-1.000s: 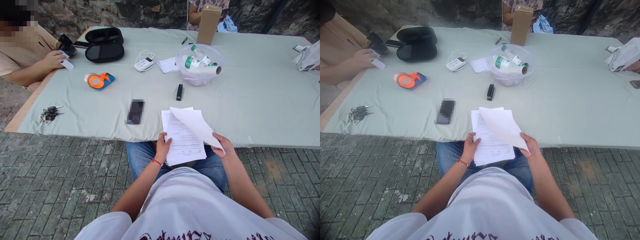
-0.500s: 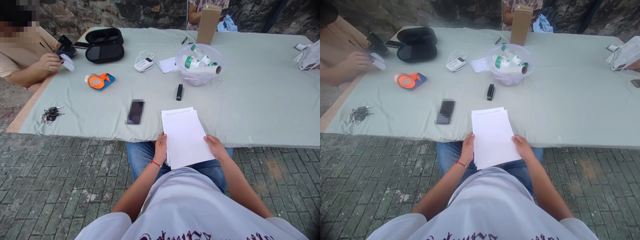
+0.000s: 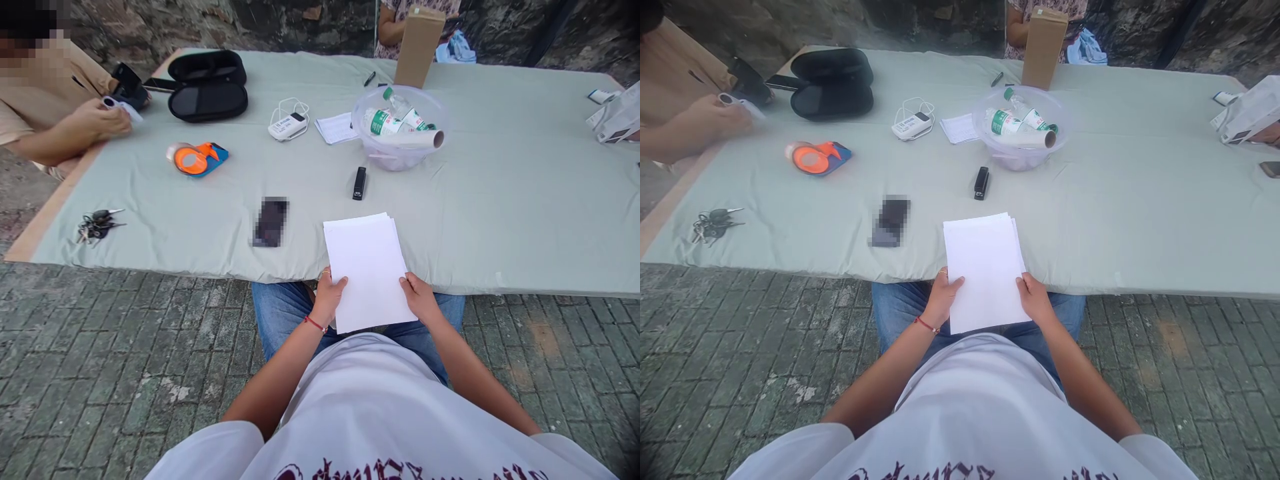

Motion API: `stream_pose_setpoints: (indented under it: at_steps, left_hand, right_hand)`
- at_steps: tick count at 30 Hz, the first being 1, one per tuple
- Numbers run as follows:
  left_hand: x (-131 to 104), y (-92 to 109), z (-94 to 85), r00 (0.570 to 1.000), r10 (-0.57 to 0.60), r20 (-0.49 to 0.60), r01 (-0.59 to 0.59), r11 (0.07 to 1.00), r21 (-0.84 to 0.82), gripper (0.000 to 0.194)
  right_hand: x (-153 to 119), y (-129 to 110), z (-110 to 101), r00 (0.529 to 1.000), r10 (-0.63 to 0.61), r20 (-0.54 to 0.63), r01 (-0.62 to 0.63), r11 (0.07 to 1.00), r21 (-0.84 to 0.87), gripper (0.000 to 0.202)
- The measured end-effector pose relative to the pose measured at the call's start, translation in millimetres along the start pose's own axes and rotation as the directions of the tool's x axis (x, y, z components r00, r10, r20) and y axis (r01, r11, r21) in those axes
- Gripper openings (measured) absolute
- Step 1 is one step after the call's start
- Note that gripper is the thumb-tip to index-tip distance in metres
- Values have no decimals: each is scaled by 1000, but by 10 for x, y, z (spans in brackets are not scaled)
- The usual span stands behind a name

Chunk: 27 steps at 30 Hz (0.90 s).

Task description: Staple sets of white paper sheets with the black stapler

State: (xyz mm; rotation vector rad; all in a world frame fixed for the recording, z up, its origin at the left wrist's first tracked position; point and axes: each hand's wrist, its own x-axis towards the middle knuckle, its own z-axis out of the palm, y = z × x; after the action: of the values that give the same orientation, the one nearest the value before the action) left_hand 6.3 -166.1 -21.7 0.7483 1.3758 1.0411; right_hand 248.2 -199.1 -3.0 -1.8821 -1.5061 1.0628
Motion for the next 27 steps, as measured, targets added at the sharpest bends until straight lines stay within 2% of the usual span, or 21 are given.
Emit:
stream_pose_setpoints:
  at_steps: [3,6,9,12,14,17,21,23,27]
  left_hand:
    - [-39,75,-12,997,54,50,-58,996,62,35]
    - [-89,219,-40,978,159,132,-170,983,74,37]
    - [-102,418,-60,940,257,224,-287,951,114,35]
    - [-35,663,-37,897,350,270,-397,906,145,34]
    - [61,854,3,873,390,291,-442,886,139,35]
    - [270,1165,73,841,447,306,-495,864,97,39]
    - [584,1497,131,738,596,317,-625,781,-12,56]
    - [711,1554,132,734,581,352,-601,797,-64,63]
    - [850,1430,87,781,434,450,-444,891,-90,64]
  right_hand:
    - [32,23,-18,992,-65,-107,55,993,-101,29]
    - [77,56,-90,977,-49,-206,47,999,-12,46]
    - [153,57,-213,988,2,-154,38,966,258,64]
    - [286,-21,-380,998,-52,-27,59,870,489,63]
    - [405,-139,-509,996,-86,14,63,827,559,53]
    - [587,-422,-718,986,-153,-62,161,813,560,45]
    - [780,-830,-966,936,-331,-116,340,773,535,45]
    - [867,-934,-1024,918,-389,-75,372,783,499,49]
    - [1036,-905,-955,909,-412,56,346,823,450,60]
